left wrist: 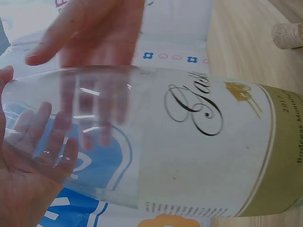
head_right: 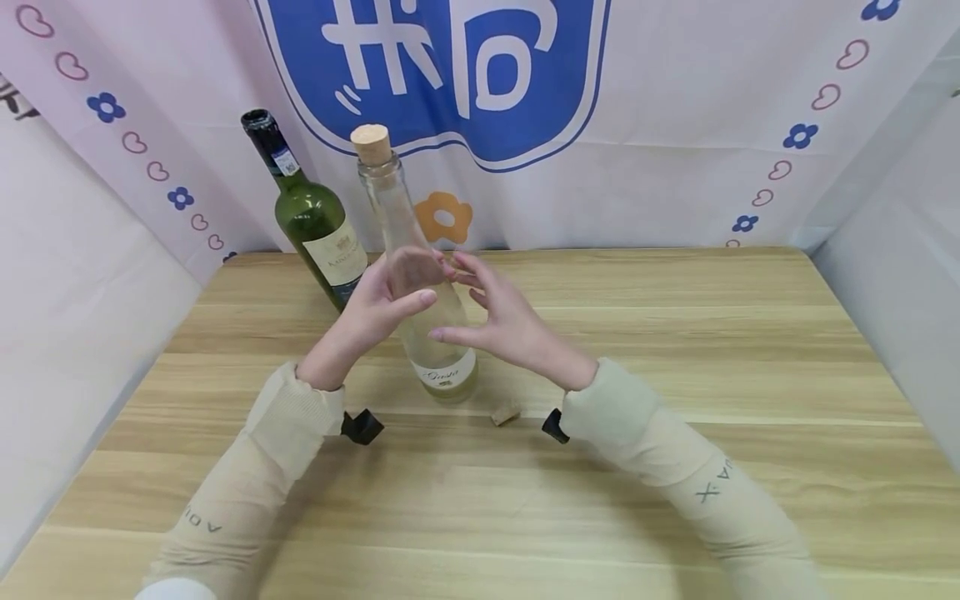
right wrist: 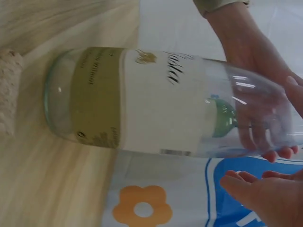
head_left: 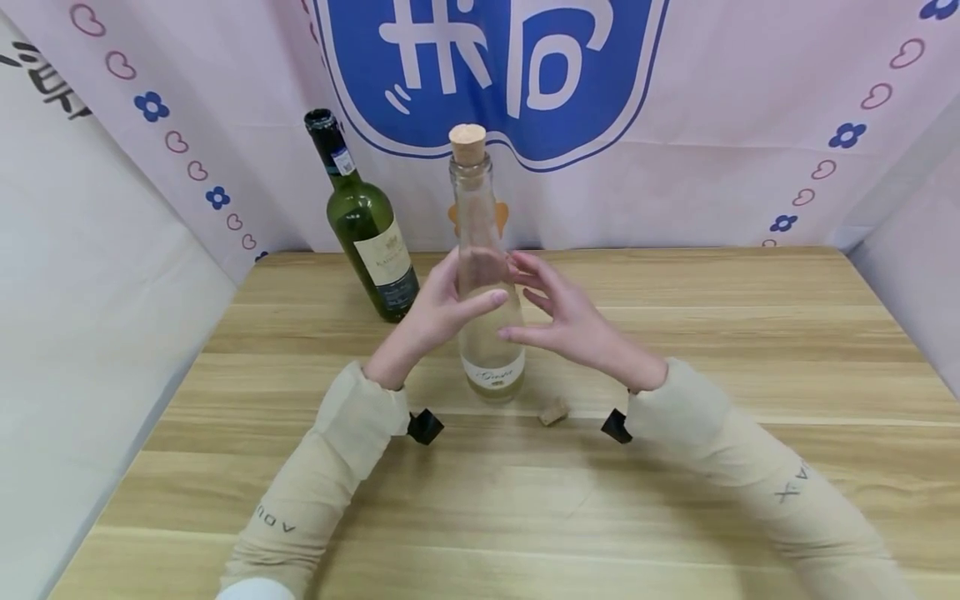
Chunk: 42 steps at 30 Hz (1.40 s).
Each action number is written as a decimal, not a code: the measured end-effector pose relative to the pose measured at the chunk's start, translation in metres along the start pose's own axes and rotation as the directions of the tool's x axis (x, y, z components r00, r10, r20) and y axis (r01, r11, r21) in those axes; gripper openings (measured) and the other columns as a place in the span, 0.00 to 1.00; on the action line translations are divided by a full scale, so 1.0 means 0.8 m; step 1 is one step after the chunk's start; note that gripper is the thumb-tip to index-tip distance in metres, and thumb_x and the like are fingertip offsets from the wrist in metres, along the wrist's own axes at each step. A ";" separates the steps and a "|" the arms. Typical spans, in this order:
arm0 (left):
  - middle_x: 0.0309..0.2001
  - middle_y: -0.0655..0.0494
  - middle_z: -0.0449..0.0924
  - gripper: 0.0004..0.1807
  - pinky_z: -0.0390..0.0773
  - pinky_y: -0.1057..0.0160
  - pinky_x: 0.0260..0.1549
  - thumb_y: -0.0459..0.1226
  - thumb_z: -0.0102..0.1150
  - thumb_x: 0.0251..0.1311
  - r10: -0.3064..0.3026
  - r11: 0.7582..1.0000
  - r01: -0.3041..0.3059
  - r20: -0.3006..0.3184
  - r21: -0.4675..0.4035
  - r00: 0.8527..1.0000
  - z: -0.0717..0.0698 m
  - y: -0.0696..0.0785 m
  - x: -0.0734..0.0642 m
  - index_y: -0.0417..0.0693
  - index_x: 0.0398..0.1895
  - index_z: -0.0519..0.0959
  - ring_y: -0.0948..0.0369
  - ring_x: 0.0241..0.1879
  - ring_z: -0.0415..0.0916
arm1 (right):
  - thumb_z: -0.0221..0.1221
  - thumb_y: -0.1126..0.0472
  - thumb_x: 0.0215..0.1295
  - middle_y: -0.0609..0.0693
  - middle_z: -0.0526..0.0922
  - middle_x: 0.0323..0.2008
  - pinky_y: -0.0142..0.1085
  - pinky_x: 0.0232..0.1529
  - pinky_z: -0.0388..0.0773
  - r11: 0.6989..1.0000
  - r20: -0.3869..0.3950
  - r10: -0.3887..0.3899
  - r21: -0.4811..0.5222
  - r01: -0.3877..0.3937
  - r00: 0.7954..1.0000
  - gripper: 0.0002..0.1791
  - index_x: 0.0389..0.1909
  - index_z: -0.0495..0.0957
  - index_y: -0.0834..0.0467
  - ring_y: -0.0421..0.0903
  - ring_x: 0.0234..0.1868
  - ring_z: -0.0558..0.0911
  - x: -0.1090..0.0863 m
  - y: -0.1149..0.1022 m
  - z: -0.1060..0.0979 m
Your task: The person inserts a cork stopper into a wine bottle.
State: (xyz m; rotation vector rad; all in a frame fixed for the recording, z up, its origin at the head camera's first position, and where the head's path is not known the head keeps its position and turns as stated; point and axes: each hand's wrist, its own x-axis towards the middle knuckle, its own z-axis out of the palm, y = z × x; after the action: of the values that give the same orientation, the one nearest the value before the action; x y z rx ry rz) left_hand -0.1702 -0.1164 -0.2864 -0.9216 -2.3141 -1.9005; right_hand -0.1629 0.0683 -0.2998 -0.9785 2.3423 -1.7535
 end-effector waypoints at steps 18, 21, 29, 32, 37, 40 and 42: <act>0.46 0.35 0.73 0.18 0.70 0.57 0.53 0.21 0.53 0.54 0.145 0.989 -0.145 -0.011 -0.009 0.989 -0.015 0.011 -0.009 0.27 0.49 0.66 0.56 0.47 0.74 | 0.66 0.74 0.45 0.54 0.46 0.70 0.40 0.66 0.52 0.982 0.124 -0.133 0.147 0.114 0.983 0.57 0.70 0.38 0.60 0.50 0.68 0.55 0.014 -0.003 0.041; 0.45 0.35 0.73 0.17 0.71 0.56 0.52 0.22 0.53 0.55 0.158 0.987 -0.158 -0.020 -0.011 0.987 -0.024 0.016 -0.013 0.26 0.48 0.66 0.58 0.47 0.74 | 0.65 0.77 0.44 0.58 0.45 0.70 0.39 0.66 0.51 0.977 0.130 -0.160 0.159 0.139 0.978 0.56 0.69 0.38 0.64 0.51 0.68 0.54 0.017 -0.019 0.048; 0.43 0.52 0.77 0.17 0.74 0.62 0.48 0.21 0.53 0.54 0.177 0.984 -0.178 -0.077 -0.006 0.981 -0.053 0.033 -0.028 0.23 0.47 0.66 0.59 0.45 0.75 | 0.69 0.69 0.43 0.54 0.54 0.68 0.34 0.65 0.54 0.975 0.143 -0.208 0.114 0.192 0.968 0.56 0.69 0.43 0.60 0.44 0.66 0.58 0.046 -0.012 0.075; 0.41 0.56 0.78 0.16 0.73 0.63 0.47 0.22 0.53 0.54 0.190 0.982 -0.190 -0.105 0.002 0.976 -0.065 0.038 -0.033 0.24 0.47 0.67 0.58 0.44 0.75 | 0.70 0.66 0.44 0.53 0.58 0.66 0.32 0.64 0.56 0.979 0.147 -0.199 0.083 0.188 0.969 0.54 0.68 0.46 0.59 0.41 0.64 0.61 0.056 -0.012 0.084; 0.40 0.55 0.80 0.17 0.73 0.64 0.46 0.23 0.54 0.53 0.199 0.980 -0.197 -0.153 0.031 0.968 -0.084 0.046 -0.043 0.28 0.47 0.69 0.58 0.43 0.76 | 0.70 0.63 0.44 0.54 0.59 0.66 0.30 0.63 0.57 0.985 0.152 -0.173 0.032 0.170 0.973 0.52 0.67 0.47 0.60 0.41 0.64 0.62 0.071 -0.025 0.098; 0.40 0.53 0.80 0.17 0.74 0.65 0.46 0.23 0.54 0.53 0.205 0.979 -0.203 -0.182 0.032 0.962 -0.094 0.049 -0.049 0.29 0.48 0.69 0.58 0.42 0.77 | 0.71 0.63 0.44 0.54 0.61 0.65 0.30 0.62 0.58 0.988 0.160 -0.154 0.038 0.150 0.975 0.53 0.66 0.46 0.60 0.42 0.63 0.63 0.080 -0.031 0.108; 0.40 0.53 0.80 0.16 0.74 0.65 0.46 0.23 0.54 0.53 0.224 0.975 -0.218 -0.196 0.049 0.955 -0.101 0.050 -0.052 0.30 0.48 0.70 0.58 0.42 0.77 | 0.70 0.63 0.44 0.54 0.61 0.64 0.31 0.62 0.58 0.989 0.169 -0.144 0.056 0.136 0.975 0.53 0.66 0.46 0.59 0.42 0.63 0.63 0.087 -0.034 0.115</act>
State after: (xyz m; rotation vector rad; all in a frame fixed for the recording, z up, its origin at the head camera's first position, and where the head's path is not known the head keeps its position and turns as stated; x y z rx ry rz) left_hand -0.1464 -0.2035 -0.2447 -0.8971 -2.0250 -1.7776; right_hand -0.1693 -0.0495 -0.2864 -1.2619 2.1680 -1.6811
